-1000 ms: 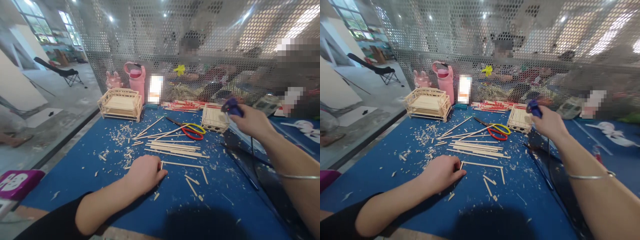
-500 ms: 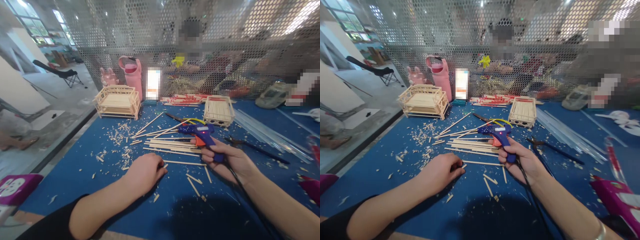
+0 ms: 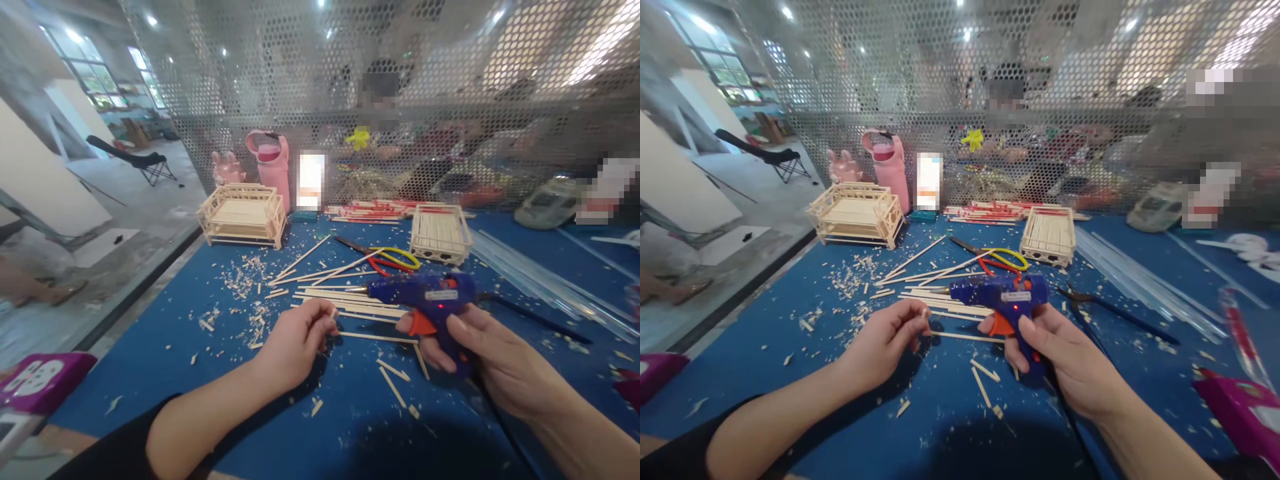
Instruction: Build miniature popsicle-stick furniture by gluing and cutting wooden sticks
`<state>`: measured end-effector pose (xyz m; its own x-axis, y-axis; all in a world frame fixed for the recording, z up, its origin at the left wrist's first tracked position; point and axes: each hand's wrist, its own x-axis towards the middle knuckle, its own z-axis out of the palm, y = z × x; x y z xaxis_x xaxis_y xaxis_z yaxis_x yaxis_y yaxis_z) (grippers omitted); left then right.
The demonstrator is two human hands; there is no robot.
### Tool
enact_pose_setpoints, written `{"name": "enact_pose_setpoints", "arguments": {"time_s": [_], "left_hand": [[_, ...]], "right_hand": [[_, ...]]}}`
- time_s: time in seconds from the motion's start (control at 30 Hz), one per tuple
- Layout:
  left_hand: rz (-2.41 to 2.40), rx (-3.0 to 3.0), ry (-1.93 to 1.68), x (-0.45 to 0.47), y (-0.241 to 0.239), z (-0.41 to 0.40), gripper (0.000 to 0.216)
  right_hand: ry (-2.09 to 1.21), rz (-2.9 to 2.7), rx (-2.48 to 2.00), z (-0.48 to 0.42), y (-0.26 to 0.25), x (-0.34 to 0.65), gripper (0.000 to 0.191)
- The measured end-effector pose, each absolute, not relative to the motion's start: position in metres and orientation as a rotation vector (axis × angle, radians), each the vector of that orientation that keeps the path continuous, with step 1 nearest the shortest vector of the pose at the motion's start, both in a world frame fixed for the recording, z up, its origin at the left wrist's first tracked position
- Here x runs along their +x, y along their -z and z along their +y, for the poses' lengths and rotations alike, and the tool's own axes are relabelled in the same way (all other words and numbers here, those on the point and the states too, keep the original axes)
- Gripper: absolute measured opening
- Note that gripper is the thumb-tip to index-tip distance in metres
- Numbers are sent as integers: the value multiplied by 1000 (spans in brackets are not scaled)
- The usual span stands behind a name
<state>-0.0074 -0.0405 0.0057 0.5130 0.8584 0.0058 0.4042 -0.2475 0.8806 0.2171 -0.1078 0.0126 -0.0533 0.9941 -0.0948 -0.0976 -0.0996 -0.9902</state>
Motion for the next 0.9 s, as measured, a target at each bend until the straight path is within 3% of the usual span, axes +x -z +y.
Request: {"name": "enact_pose_setpoints", "arguments": {"time_s": [0.5,0.9], "left_hand": [[1029,1999,-550,-11,1,-34,24],[1041,2122,-718,-12,-2,-32,20]], "right_hand": [[-1203,-1332,-1482,-106,-9,214,57],[-1013,-1487,-1408,-111,-11,218,44]]}}
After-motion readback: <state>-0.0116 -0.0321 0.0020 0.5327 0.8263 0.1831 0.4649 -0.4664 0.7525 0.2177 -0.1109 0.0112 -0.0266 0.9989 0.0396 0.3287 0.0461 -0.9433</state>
